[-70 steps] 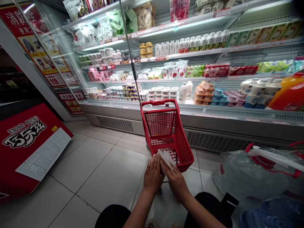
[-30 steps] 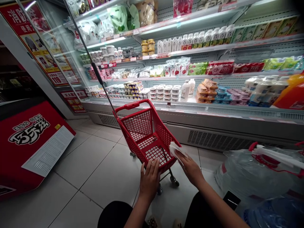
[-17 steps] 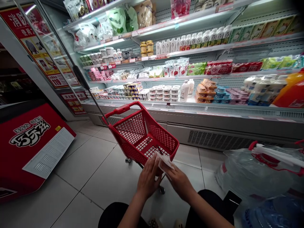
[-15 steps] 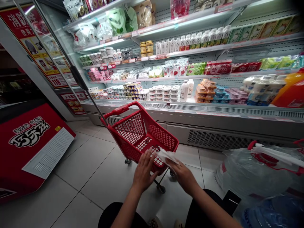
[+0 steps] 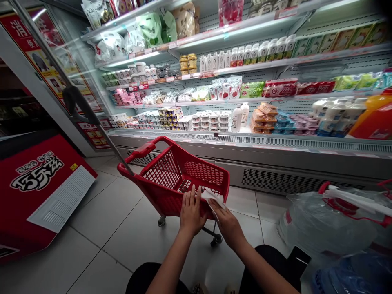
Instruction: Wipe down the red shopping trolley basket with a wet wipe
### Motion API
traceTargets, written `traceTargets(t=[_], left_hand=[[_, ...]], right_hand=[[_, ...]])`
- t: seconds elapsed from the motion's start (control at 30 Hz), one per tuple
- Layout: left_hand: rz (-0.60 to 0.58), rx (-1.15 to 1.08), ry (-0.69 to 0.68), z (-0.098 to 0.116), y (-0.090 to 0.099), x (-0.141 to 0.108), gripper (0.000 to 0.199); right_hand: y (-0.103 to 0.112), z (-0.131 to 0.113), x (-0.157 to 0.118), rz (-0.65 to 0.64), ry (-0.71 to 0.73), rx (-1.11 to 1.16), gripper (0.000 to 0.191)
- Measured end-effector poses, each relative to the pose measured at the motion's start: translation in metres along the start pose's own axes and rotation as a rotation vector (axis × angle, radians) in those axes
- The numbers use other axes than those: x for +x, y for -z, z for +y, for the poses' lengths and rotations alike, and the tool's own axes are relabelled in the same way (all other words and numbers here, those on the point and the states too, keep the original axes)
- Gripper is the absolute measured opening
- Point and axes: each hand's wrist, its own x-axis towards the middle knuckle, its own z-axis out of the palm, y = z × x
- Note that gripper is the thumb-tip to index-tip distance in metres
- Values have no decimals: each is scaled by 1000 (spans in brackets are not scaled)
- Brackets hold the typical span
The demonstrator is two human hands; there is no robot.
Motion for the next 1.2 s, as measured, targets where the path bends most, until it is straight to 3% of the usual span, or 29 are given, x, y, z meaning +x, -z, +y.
traceTargets(t=[0.07,0.17,0.33,0.47,0.6,0.7,0.8,0.93,1.03,1.1,1.2], left_hand=[[-30,1,-59,-1,4,0,101],[-45,15,-131,-18,15,0,95],[80,119,54,-49,28,0,83],[30,144,64,-37,24,4,86],[-17,174,59,-14,15,10,89],[-41,183,-9,-10,14,16,86],[-54,166,-75,-20,23,20,84],[54,184,92,-41,45,24,70],[52,190,103,-43,53,25,60],[35,181,88,-37,51,26,60],[34,176,93,-26,45,28,63]], right_hand=[[0,7,3,1,20,-12,78],[7,35,-7,16,2,-44,79],[24,76,-29,16,-193,-92,63],[22,61,-13,8,-215,-74,65],[-1,21,25,14,-30,-46,82],[-17,5,45,25,56,-40,89],[-19,19,48,34,41,-58,88],[0,67,40,32,-94,-100,78],[11,87,40,32,-194,-99,63],[11,81,46,31,-223,-78,57],[0,45,63,30,-145,2,61]])
